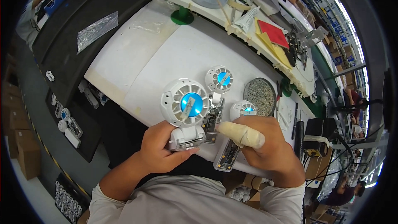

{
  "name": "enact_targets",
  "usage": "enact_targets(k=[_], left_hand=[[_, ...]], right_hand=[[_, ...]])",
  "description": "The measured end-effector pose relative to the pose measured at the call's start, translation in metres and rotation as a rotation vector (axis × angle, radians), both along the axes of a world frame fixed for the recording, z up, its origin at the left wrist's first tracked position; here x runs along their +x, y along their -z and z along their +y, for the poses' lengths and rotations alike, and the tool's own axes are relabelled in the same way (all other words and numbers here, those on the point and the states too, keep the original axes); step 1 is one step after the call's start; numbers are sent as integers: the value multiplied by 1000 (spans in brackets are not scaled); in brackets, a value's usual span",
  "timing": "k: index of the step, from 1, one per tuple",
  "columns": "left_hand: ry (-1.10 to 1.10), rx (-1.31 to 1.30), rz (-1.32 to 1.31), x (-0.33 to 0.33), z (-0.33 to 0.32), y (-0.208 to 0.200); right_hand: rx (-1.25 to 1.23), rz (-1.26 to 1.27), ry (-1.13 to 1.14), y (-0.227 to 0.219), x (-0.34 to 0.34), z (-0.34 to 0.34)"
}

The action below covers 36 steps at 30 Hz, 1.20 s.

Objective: Assembling handheld electronic fans by joining the outer casing with internal components like circuit boards and motors.

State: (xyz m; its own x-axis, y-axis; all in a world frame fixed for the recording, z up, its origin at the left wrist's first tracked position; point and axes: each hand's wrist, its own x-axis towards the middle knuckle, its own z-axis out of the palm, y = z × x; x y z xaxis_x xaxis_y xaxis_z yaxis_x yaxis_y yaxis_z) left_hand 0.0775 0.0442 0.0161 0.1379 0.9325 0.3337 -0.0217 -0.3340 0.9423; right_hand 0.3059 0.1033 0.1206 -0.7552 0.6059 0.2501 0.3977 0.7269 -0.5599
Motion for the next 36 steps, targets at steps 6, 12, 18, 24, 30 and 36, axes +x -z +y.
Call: enact_targets(k=[6, 12, 18, 24, 30, 36], left_hand=[[29, 72, 76, 2, 3, -8], [50, 197, 214, -2, 8, -14], [-16, 387, 302, -1, 11, -10], [-25, 413, 307, 0, 11, -11], [-7, 332, 382, -6, 0, -9], [42, 260, 367, -7, -1, -8]], right_hand=[[161, -34, -7, 1, -1, -6], [216, -58, -16, 2, 1, -10], [164, -79, 10, -6, -4, -12], [249, -5, -30, -1, -3, -15], [396, 25, -26, 0, -5, -16], [460, -11, -49, 2, -5, -17]])
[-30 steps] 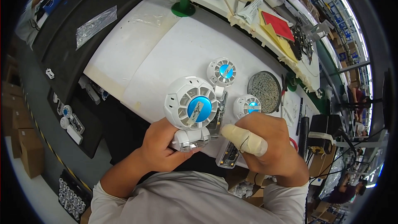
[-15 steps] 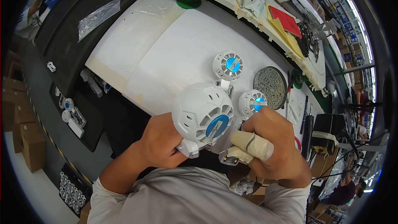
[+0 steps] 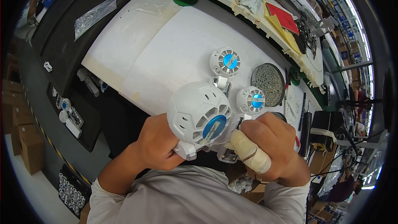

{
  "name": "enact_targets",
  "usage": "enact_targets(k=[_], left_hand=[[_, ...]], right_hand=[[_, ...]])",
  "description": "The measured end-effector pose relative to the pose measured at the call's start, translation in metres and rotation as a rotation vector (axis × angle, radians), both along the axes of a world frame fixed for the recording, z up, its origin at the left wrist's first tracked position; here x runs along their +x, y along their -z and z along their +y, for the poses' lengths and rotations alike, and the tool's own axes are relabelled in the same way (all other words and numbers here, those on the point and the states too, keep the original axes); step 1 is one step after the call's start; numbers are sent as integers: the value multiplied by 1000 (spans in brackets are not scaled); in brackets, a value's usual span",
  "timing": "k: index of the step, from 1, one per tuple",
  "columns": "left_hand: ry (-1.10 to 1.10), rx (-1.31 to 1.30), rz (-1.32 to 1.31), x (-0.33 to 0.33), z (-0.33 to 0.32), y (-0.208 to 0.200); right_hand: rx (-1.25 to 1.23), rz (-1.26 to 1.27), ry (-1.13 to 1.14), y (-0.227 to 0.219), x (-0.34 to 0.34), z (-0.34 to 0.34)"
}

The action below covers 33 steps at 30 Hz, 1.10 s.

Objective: Assembling handheld electronic fans by joining the outer casing with internal components like circuit boards and motors.

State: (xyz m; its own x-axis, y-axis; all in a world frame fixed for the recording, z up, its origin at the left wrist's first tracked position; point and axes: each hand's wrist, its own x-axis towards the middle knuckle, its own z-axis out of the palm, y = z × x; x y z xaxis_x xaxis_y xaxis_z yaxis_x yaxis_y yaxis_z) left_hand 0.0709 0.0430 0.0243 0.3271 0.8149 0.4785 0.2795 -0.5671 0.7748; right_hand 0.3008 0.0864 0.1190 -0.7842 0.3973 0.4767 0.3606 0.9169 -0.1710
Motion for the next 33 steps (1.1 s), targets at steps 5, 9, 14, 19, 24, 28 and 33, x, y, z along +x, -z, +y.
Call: enact_targets(k=[5, 9, 14, 19, 24, 28, 33], left_hand=[[-55, 137, -42, 6, 6, -4], [-67, 126, -37, 7, 4, 1], [-11, 78, -141, 8, 6, 0], [-20, -200, -405, 17, -3, 5], [-69, -199, -326, 16, -1, -6], [-61, -305, -250, 12, 0, -13], [-106, -478, -232, 15, 4, -20]], right_hand=[[82, -36, 1, 2, 1, -2], [99, -89, -4, 0, 3, -2], [35, -190, 7, -2, 2, -8], [-67, -249, 19, 1, -1, -13], [-30, -205, -49, 9, -5, -5], [-135, -238, -80, 8, -8, 5], [-80, -268, 72, 6, -28, 1]])
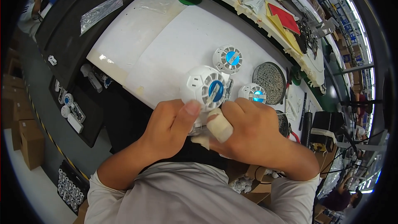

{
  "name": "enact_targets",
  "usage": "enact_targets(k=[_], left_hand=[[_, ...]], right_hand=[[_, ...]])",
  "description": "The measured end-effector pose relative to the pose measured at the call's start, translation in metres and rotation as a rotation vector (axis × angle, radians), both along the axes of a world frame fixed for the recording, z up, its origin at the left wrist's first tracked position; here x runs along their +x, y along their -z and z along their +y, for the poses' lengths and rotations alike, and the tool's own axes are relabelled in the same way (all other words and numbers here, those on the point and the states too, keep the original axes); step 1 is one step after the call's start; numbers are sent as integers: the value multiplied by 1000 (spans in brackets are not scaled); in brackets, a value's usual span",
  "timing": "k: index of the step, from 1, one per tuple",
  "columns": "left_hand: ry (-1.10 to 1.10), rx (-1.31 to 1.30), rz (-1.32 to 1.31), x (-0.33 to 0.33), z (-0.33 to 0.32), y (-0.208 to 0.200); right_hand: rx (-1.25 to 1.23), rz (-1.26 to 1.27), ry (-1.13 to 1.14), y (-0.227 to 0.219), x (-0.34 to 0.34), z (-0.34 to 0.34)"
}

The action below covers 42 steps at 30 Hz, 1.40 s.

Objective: Assembling handheld electronic fans by joining the outer casing with internal components like circuit boards and motors.

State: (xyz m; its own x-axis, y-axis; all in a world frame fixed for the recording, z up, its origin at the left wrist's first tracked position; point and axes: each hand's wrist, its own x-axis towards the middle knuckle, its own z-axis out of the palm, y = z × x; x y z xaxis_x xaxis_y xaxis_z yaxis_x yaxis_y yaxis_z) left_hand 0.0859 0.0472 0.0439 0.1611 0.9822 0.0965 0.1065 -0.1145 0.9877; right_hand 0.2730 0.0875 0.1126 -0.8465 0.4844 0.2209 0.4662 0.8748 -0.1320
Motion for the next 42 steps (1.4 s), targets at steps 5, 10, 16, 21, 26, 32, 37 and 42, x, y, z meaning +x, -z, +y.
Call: enact_targets(k=[5, 10, 16, 21, 26, 32, 37, 42], left_hand=[[-105, -87, -85, 8, 9, 1], [-138, -142, -107, 3, 13, 9], [-180, 14, 23, -8, 20, -1], [-315, 9, 17, -19, 37, -3], [-438, -61, -47, -40, 88, -20], [-460, -85, -421, -73, 90, -24], [-372, -146, -594, -70, 77, -1], [-419, -192, 1, -98, 101, 23]], right_hand=[[-8, -15, 139, 8, -13, 4], [-110, -65, 233, 10, -21, 1], [136, 157, 220, 18, -31, 4], [145, 192, 206, 26, -43, 9], [-58, 104, 93, 38, -54, -8], [-556, -25, 330, -1, -37, 90], [-153, 61, 520, -9, -20, 129], [-261, 265, 331, -21, 2, 92]])
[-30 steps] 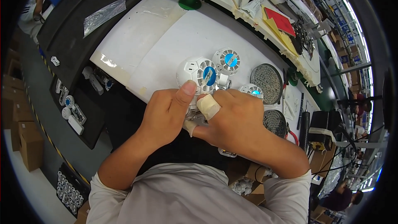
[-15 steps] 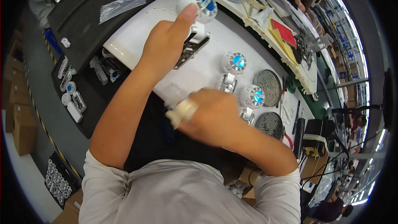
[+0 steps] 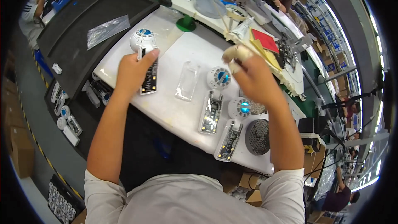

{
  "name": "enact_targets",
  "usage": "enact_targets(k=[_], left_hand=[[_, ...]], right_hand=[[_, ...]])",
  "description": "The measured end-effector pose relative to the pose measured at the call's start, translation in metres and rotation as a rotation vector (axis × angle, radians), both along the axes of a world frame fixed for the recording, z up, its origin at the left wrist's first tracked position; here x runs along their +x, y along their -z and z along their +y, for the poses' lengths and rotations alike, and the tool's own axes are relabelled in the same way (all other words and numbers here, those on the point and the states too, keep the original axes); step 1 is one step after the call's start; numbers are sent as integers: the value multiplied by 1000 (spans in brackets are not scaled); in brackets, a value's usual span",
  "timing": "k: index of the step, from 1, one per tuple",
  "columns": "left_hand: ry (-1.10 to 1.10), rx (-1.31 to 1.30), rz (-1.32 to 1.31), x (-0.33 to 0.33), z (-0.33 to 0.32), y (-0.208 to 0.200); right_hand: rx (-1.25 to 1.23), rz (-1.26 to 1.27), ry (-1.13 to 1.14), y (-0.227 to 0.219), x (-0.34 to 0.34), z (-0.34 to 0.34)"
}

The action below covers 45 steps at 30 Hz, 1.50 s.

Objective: Assembling handheld electronic fans by joining the outer casing with internal components like circuit boards and motors.

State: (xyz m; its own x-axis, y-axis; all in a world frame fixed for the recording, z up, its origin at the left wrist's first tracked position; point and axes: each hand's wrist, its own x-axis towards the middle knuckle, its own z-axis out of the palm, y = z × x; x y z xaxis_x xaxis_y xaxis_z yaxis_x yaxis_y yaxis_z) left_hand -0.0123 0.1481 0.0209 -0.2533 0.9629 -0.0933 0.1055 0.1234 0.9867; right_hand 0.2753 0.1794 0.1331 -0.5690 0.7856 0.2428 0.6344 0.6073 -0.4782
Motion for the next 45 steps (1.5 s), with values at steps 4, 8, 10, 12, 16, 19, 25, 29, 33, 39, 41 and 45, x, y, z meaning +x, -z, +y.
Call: enact_targets(k=[4, 8, 10, 12, 16, 19, 25, 29, 33, 39, 41, 45], left_hand=[[32, -177, 564, -9, 21, -23], [-198, 413, 979, 15, 16, -23], [-320, 754, 1061, 36, 2, -23], [-71, 818, 935, 62, -16, -28], [144, 757, 914, 102, -29, -16], [248, 569, 1032, 121, -30, -10], [216, 423, 1103, 147, -16, -19], [301, 274, 1103, 158, -6, -29], [381, 190, 1015, 165, 0, -25], [237, 348, 546, 163, -9, -17], [226, 357, 381, 160, -13, -18], [221, 377, 24, 152, -31, -30]], right_hand=[[98, 172, -310, -6, 1, -40], [122, 267, -422, -12, 3, -55], [126, 275, -437, -13, 5, -60], [140, 303, -446, -12, 7, -63], [169, 338, -473, -10, 15, -64], [173, 323, -486, -10, 24, -69], [213, 285, -514, -9, 39, -74], [261, 282, -505, -5, 47, -74], [309, 240, -435, 1, 55, -77], [291, 217, -364, 2, 59, -84], [321, 216, -355, 3, 62, -86], [355, 262, -350, 5, 62, -88]])
